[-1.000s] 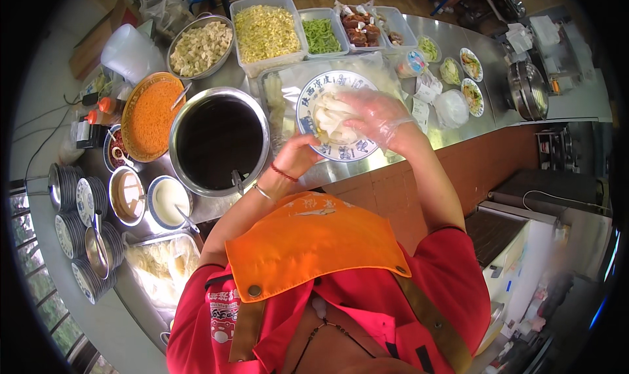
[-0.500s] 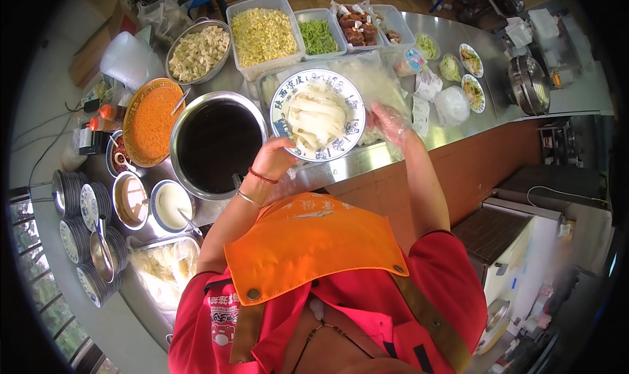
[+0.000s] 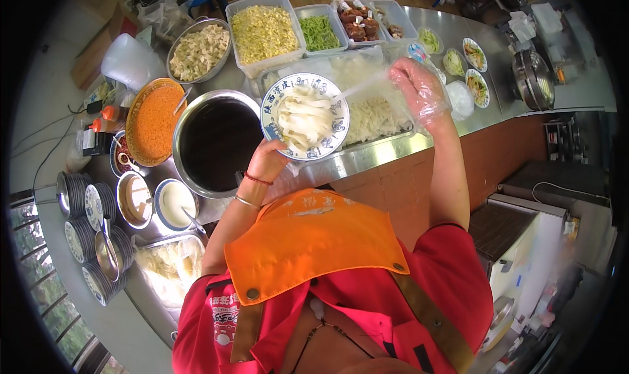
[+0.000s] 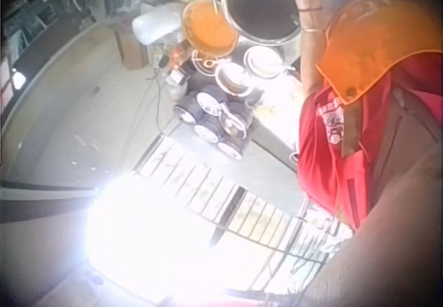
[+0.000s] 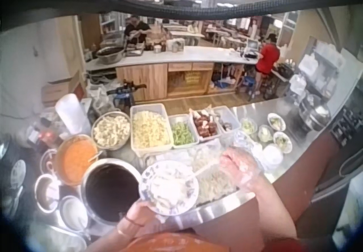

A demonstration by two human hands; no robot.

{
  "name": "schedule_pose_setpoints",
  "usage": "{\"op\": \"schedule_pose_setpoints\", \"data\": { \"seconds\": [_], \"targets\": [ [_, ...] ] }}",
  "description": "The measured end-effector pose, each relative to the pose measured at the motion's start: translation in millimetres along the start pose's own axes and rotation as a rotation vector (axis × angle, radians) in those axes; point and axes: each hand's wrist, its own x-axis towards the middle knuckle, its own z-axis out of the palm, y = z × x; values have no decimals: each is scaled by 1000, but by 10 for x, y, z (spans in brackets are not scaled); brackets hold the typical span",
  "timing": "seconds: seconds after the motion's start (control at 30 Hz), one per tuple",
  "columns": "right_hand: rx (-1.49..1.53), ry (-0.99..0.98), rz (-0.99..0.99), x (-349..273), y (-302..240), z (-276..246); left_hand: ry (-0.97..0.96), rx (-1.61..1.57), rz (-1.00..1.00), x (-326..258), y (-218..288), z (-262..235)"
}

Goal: The person assembles noodle dishes by placing noodles and toppings into bowls. They add various sauces and seasonings from containers on the counter, then place the finished bowls on a serving tray.

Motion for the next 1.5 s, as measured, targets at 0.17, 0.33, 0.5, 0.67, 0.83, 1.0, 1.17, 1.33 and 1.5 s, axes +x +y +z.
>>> {"op": "schedule_pose_setpoints", "data": {
  "seconds": [0.17, 0.33, 0.5, 0.67, 0.83, 1.0, 1.17, 1.33, 1.5],
  "targets": [
    [109, -260, 349, -233, 697, 456, 23, -37, 23, -73, 32, -52],
    [-289, -391, 412, -478, 1302, 1578, 14, -32, 7, -22, 0, -99],
    [-441, -427, 523, -402, 1416, 2114, 44, -19, -20, 26, -100, -148],
    [-440, -444, 393, -405, 1485, 1664, 36, -34, -9, 1, -100, -72],
    [-473, -376, 350, -370, 1124, 959, 32, -21, 4, -15, -54, -82],
    [-304, -246, 212, -385, 815, 406, 35, -19, -11, 0, -49, -76],
    [5, -210, 86, -357, 379, 221, 37, 24, -43, 80, -106, -31],
    [-141, -380, -97, 16, -322, 373, 20, 32, -82, 147, -178, 40],
    [-447, -530, -74, 142, -442, 702, -19, 47, -94, 123, -194, 196]
  ]
}}
